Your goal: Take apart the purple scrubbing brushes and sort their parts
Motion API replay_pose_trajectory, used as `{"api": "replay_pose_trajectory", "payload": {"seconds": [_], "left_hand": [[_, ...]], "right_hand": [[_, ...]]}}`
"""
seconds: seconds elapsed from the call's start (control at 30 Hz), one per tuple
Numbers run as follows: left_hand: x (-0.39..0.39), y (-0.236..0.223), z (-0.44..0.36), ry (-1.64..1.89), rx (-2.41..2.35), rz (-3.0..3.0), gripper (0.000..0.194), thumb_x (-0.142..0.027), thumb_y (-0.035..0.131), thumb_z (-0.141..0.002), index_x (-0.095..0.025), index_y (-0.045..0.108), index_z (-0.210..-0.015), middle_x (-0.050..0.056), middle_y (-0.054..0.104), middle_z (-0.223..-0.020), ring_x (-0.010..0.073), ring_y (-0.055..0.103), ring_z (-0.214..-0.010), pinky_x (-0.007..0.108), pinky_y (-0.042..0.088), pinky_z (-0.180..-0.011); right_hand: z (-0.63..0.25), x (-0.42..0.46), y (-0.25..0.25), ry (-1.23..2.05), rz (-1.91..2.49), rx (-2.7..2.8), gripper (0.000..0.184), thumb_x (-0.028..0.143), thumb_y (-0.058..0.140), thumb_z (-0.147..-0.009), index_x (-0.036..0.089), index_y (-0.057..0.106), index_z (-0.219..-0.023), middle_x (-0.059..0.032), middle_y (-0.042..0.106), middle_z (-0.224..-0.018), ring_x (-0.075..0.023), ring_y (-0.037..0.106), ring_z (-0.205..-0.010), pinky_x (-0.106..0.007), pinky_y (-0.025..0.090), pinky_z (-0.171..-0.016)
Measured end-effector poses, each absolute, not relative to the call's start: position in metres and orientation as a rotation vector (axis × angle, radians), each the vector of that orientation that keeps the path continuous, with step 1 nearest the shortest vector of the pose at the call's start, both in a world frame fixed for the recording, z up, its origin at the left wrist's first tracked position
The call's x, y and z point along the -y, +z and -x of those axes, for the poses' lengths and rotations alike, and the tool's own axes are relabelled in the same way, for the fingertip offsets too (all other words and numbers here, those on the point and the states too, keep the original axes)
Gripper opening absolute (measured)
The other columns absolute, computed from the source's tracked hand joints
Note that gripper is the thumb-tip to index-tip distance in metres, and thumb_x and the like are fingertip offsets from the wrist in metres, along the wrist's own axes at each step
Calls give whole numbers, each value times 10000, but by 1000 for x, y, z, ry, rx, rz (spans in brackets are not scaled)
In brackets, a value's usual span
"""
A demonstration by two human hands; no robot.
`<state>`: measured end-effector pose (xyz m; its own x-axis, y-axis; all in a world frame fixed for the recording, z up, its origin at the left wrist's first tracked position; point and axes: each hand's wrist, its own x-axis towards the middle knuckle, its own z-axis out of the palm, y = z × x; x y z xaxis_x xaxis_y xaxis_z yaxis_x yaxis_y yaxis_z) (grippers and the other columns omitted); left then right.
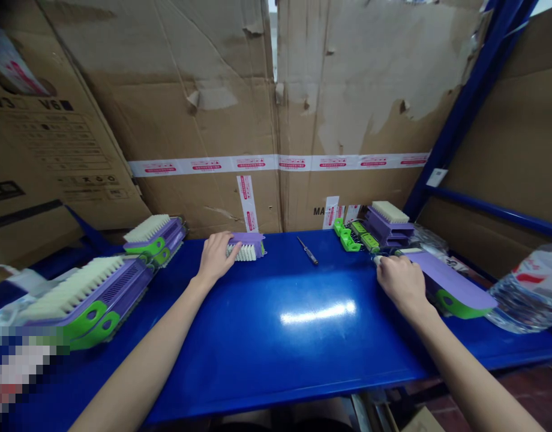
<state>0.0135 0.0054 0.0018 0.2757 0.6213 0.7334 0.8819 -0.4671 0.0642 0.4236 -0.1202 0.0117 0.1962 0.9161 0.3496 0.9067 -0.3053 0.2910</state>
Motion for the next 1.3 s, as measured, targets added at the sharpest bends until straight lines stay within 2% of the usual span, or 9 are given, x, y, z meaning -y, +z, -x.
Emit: {"api": "replay_pose_trajectory", "payload": {"seconds": [0.23,0.6,1.3], "left_hand": [[-7,0,-14,-1027,1367,2186,331,-435,411,-908,-184,583,-1040,124,625,-1132,273,530,-1019,386,399,-835],[-7,-2,-13,-1007,1371,2214,361,-431,399,-913,-162,560,-1094,143,601,-1164,282,512,-1060,396,388,-867],[-6,-2,-14,-1000,1377,2212,373,-432,381,-916,-167,550,-1117,146,590,-1166,290,508,-1064,412,393,-880]], "right_hand": [[-431,116,8,749,-2437,-1885,274,181,427,-850,144,651,-697,-137,663,-755,-234,599,-716,-307,337,-554],[-435,109,5,727,-2438,-1920,273,178,410,-872,145,643,-733,-119,658,-762,-222,573,-715,-296,275,-551],[-428,109,7,743,-2471,-1843,272,185,408,-872,123,658,-785,-142,664,-796,-247,587,-774,-298,310,-557]]}}
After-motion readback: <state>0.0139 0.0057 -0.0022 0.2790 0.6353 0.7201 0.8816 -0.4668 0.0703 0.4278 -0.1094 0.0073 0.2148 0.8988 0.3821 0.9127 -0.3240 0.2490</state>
